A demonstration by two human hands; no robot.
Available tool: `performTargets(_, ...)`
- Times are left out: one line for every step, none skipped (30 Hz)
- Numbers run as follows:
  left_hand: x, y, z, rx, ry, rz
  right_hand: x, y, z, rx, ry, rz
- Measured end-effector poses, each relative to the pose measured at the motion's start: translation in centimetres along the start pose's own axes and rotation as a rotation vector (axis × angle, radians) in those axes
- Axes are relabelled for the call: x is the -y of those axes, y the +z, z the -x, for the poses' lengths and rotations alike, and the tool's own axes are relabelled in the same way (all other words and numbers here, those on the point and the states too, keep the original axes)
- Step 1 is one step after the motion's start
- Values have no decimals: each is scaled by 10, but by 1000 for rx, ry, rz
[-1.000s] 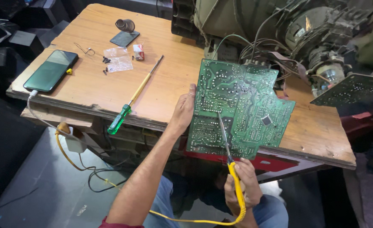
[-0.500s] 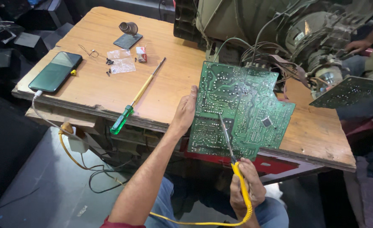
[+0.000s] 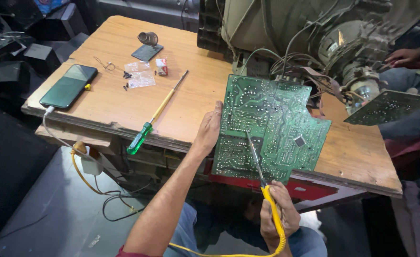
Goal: The person holds a green circuit board on a workbench and solders its underside with a yellow soldering iron, feeding solder wire from a small spool held in the other hand. They reposition the board and continue soldering different joints, with a screwdriver and a phone resting on the bench.
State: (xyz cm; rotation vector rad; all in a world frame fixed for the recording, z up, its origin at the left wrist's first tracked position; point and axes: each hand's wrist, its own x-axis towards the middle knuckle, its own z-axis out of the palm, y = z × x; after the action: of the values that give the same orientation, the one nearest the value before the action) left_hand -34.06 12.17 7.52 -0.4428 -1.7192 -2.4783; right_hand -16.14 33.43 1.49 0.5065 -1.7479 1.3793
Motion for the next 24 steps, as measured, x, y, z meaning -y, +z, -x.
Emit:
performTargets(0, 0, -1, -1, 2, -31, -2, -1, 1, -2, -2, -3)
performTargets(1, -1, -2, -4, 2, -62, -3, -3, 1, -1, -8, 15)
performTargets(0, -2, -2, -10, 4, -95, -6, -6, 1, 1, -15, 29)
performTargets(1, -2, -2, -24, -12, -131, -9, -6, 2, 5, -22, 36)
performTargets(1, -2, -3, -45, -23, -170, -17, -14, -7, 193, -113, 4)
performTargets(1, -2, -5, -69, -31, -211, -24, -21, -13, 342, -212, -23)
performTargets(2, -3, -6, -65, -16, -172, -28, -20, -14, 378, -254, -33)
performTargets(3, -3, -5, -59, -2, -132, -33, -20, -16, 316, -236, -42)
performTargets(6, -2, -3, -53, 10, -90, -37, -18, -15, 230, -209, -54)
performTargets(8, -2, -2, -52, 5, -67, -39, -15, -13, 157, -192, -69)
performTargets(10, -3, -3, -45, 1, -44, -42, -13, -15, 141, -194, -80)
performTargets(12, -3, -4, -38, -4, -18, -44, -10, -14, 130, -193, -93)
performTargets(14, -3, -4, -30, 20, -6, -45, -8, -16, 121, -194, -102)
performTargets(15, -3, -5, -22, 44, 6, -47, -5, -18, 117, -195, -112)
performTargets(15, -6, -5, -15, 65, 19, -48, -3, -20, 113, -194, -118)
performTargets(14, -10, -5, -22, 86, -54, -49, -1, -22, 105, -192, -123)
performTargets(11, -14, -7, -27, 108, -126, -49, 0, -24, 104, -190, -128)
performTargets(8, -17, -10, -28, 128, -197, -50, 1, -25, 101, -190, -131)
performTargets(2, -22, -14, -74, 120, -256, -49, 0, -26, 97, -189, -133)
performTargets(-5, -30, -22, -116, 111, -314, -48, 0, -26, 95, -184, -133)
performTargets(-15, -40, -32, -154, 100, -372, -47, -1, -26, 89, -181, -134)
performTargets(-26, -51, -45, -275, 212, -587, -45, -3, -24, 85, -177, -133)
performTargets(-38, -63, -58, -394, 325, -799, -43, -5, -22, 80, -170, -132)
performTargets(-48, -76, -69, -501, 479, -1004, -41, -7, -20, 75, -162, -127)
